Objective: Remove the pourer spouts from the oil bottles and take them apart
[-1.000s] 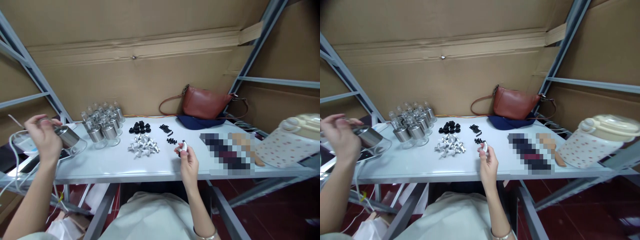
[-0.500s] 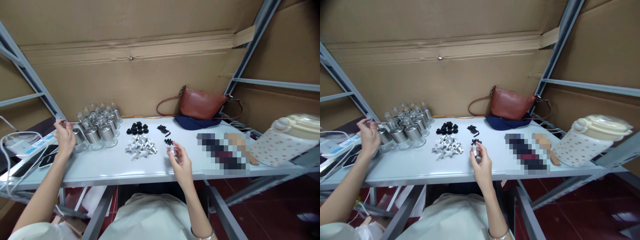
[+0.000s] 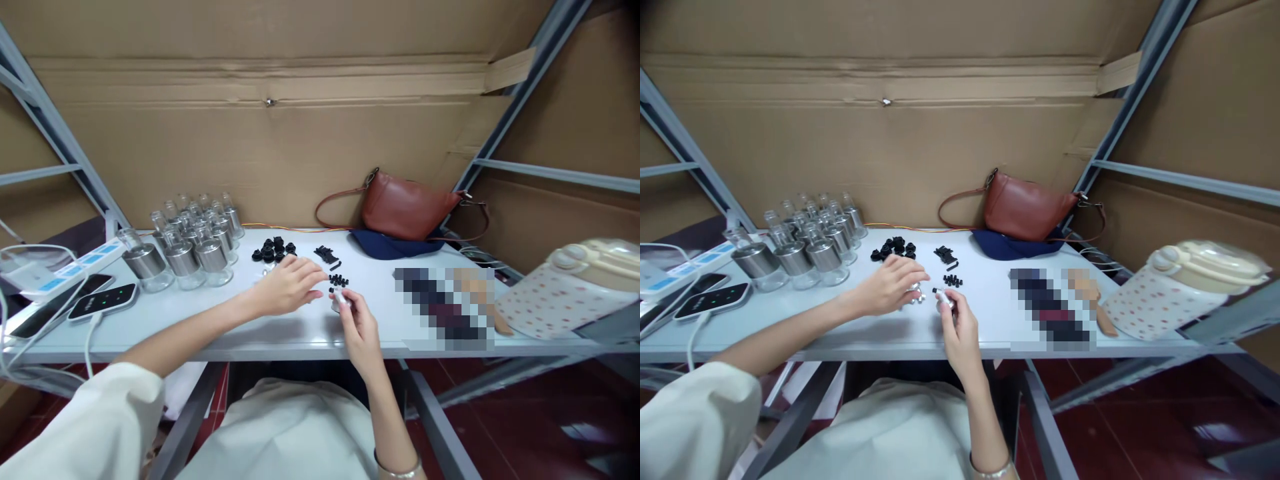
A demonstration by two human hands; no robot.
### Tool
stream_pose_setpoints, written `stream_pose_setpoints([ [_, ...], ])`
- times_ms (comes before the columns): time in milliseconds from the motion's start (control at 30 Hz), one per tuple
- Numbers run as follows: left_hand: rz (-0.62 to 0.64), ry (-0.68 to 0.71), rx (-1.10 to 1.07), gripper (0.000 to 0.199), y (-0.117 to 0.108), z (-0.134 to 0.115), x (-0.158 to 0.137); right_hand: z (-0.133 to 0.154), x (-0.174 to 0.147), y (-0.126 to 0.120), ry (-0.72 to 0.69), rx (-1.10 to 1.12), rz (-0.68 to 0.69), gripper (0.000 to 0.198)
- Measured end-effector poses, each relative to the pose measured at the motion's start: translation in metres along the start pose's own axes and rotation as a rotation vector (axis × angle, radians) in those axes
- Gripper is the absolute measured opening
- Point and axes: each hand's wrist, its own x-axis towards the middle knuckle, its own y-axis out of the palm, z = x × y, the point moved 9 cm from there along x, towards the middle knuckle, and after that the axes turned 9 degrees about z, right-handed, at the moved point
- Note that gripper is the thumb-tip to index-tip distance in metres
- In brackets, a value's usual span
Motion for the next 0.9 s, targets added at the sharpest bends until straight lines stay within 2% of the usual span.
stream_pose_setpoints([
  [100,0.061,0.063,0.100,0.030,0.031,-0.007,0.011,0.005,-0.001,0.003,-0.018,-0.030,0.063,0.031],
  [167,0.067,0.087,0.151,0.033,0.040,-0.009,0.008,0.008,-0.001,0.008,-0.026,-0.040,0.127,0.030],
  [267,0.022,0.100,0.149,0.036,0.037,-0.009,0.000,0.010,-0.002,0.014,-0.048,-0.048,0.186,0.026],
  [367,-0.026,0.078,0.087,0.038,0.029,-0.008,-0.003,0.012,-0.003,0.014,-0.075,-0.041,0.162,0.024],
  [500,0.002,-0.067,-0.112,0.045,0.028,0.007,-0.002,0.015,-0.003,0.011,-0.147,0.007,0.117,0.018],
  [600,-0.013,-0.317,-0.315,0.050,0.028,0.036,-0.004,0.014,-0.003,0.000,-0.169,0.101,-0.002,0.015],
  [667,-0.013,-0.444,-0.437,0.047,0.030,0.053,-0.006,0.006,-0.002,-0.007,-0.105,0.177,-0.080,0.025],
  [767,0.064,-0.443,-0.611,0.030,0.040,0.060,0.004,-0.003,-0.002,-0.012,-0.008,0.249,-0.146,0.038],
  [900,0.250,-0.408,-0.670,0.015,0.060,0.060,0.024,-0.002,-0.002,-0.009,0.006,0.246,-0.122,0.036],
])
